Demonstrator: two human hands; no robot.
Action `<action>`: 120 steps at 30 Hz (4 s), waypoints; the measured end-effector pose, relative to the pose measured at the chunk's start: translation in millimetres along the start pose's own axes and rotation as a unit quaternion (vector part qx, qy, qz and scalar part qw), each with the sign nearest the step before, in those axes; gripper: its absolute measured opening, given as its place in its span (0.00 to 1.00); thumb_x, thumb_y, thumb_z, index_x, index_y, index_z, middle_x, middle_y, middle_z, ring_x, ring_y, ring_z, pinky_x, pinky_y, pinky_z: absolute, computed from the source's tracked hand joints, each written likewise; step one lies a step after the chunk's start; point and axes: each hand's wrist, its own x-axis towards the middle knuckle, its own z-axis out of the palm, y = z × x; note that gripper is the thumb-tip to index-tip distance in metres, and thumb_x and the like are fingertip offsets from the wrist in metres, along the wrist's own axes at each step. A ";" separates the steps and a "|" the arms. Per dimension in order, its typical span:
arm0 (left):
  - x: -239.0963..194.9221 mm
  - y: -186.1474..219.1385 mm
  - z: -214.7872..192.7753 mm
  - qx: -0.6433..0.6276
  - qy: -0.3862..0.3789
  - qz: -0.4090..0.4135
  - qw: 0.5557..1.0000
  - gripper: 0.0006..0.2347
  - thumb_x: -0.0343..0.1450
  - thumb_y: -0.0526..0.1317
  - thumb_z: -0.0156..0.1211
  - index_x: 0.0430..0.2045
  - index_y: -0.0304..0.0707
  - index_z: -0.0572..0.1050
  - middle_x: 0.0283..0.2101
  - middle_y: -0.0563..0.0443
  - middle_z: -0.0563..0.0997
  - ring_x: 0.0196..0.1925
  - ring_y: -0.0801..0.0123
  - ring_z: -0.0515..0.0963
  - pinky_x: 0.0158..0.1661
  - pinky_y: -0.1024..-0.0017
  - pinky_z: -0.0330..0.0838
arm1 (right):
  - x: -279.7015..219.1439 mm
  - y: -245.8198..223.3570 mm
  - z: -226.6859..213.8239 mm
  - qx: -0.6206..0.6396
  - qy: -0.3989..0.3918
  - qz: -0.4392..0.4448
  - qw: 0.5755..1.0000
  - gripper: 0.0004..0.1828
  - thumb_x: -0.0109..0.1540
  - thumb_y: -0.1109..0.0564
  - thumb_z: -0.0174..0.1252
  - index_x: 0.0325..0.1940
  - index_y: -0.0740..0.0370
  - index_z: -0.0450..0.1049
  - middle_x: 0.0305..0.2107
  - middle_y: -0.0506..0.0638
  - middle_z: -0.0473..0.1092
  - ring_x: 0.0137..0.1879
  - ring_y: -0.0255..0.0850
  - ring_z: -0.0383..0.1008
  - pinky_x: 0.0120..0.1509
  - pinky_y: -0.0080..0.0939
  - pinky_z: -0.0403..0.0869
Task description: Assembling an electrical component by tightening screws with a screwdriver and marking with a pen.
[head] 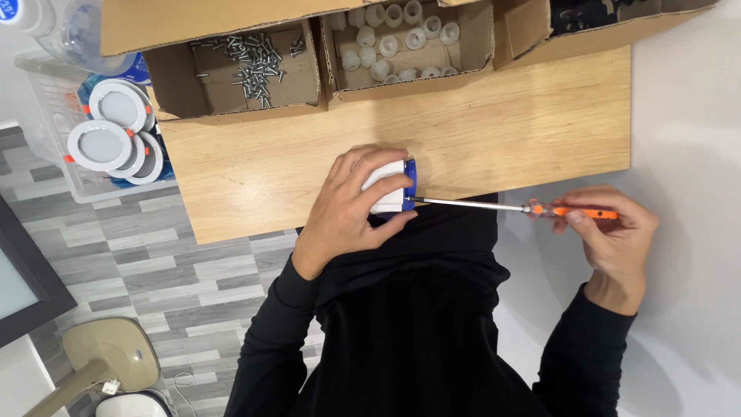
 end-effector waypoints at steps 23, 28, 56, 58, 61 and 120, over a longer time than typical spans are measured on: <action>-0.3 -1.4 5.1 0.027 0.012 0.002 1.000 0.10 0.80 0.45 0.62 0.52 0.43 0.77 0.66 0.44 0.76 0.64 0.46 0.76 0.59 0.53 0.74 | -12.6 29.2 -9.5 0.056 0.009 -0.046 0.997 0.13 0.61 0.69 0.71 0.47 0.65 0.75 0.50 0.62 0.76 0.55 0.53 0.84 0.65 0.46 0.89; 0.6 -0.2 5.4 0.029 0.015 0.000 0.999 0.10 0.80 0.44 0.63 0.52 0.43 0.77 0.66 0.44 0.76 0.65 0.47 0.76 0.60 0.54 0.74 | -16.0 36.7 -11.2 0.084 0.012 -0.065 0.994 0.14 0.60 0.68 0.71 0.46 0.61 0.76 0.49 0.56 0.75 0.57 0.55 0.84 0.72 0.54 0.88; 17.9 -23.8 -39.8 0.140 0.157 0.109 0.972 0.09 0.75 0.42 0.80 0.45 0.46 0.85 0.51 0.51 0.85 0.61 0.58 0.80 0.62 0.59 0.66 | -20.1 68.6 -31.7 0.164 0.065 -0.092 0.980 0.15 0.64 0.66 0.68 0.50 0.56 0.72 0.55 0.53 0.74 0.59 0.59 0.83 0.77 0.62 0.87; 24.4 -34.8 -59.8 0.174 0.185 0.099 0.962 0.09 0.76 0.41 0.79 0.45 0.45 0.84 0.51 0.51 0.86 0.60 0.58 0.80 0.60 0.60 0.66 | -19.6 64.0 -29.3 0.166 0.069 -0.092 0.979 0.16 0.65 0.66 0.67 0.51 0.54 0.71 0.56 0.53 0.73 0.59 0.60 0.81 0.76 0.67 0.87; 31.3 -54.5 -82.3 0.229 0.224 0.074 0.944 0.07 0.77 0.40 0.77 0.44 0.43 0.83 0.49 0.50 0.86 0.57 0.59 0.79 0.57 0.61 0.64 | -18.5 63.4 -30.1 0.171 0.069 -0.095 0.978 0.16 0.67 0.65 0.66 0.53 0.53 0.69 0.57 0.53 0.72 0.59 0.62 0.80 0.72 0.71 0.86; 1.7 7.7 1.7 -0.001 0.041 0.063 0.997 0.07 0.78 0.41 0.68 0.45 0.40 0.78 0.62 0.38 0.79 0.65 0.41 0.78 0.59 0.50 0.75 | -2.4 12.1 17.5 0.112 0.132 -0.023 0.985 0.29 0.75 0.31 0.58 0.56 0.57 0.59 0.42 0.68 0.72 0.29 0.55 0.74 0.35 0.48 0.77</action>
